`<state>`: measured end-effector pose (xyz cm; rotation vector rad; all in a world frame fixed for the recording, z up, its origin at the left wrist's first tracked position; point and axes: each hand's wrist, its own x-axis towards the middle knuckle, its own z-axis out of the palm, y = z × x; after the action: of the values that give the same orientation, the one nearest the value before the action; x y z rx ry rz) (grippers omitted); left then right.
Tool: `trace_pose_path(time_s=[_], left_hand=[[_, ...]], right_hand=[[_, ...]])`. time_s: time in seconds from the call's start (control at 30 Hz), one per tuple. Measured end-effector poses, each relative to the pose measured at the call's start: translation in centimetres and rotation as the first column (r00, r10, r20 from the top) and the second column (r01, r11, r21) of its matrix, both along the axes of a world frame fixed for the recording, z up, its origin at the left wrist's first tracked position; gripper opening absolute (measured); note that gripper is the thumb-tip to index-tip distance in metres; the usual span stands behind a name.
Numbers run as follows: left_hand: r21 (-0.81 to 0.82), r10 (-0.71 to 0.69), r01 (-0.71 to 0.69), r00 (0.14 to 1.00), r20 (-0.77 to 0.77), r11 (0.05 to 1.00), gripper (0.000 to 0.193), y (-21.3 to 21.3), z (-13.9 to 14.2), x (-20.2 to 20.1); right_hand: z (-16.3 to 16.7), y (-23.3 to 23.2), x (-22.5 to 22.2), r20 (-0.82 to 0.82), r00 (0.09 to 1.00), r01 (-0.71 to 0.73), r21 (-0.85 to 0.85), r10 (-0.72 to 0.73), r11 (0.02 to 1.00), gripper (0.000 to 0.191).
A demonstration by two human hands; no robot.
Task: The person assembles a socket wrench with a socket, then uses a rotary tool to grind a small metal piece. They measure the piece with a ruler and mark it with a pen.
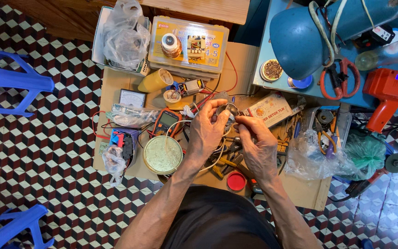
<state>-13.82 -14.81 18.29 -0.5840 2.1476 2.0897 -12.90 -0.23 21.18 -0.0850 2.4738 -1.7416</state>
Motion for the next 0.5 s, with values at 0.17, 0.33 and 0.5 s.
trace_pose_path(time_s=[0.17, 0.33, 0.5], left_hand=[[0.003, -0.003, 0.003, 1.0, -0.016, 1.0, 0.034, 0.0, 0.3, -0.1], [-0.048, -0.036, 0.037, 0.999, 0.017, 0.998, 0.032, 0.3, 0.6, 0.7], [-0.032, 0.011, -0.011, 1.0, -0.001, 0.999, 0.032, 0.7, 0.8, 0.6]], right_hand=[[-0.4, 0.5, 0.0, 0.102, 0.995, 0.001, -0.092, 0.008, 0.996, 0.021], [-1.1, 1.0, -0.1, 0.221, 0.975, 0.024, -0.191, 0.019, 0.981, 0.022], [-0.9, 0.9, -0.4, 0.184, 0.983, 0.023, -0.16, 0.007, 0.987, 0.02]])
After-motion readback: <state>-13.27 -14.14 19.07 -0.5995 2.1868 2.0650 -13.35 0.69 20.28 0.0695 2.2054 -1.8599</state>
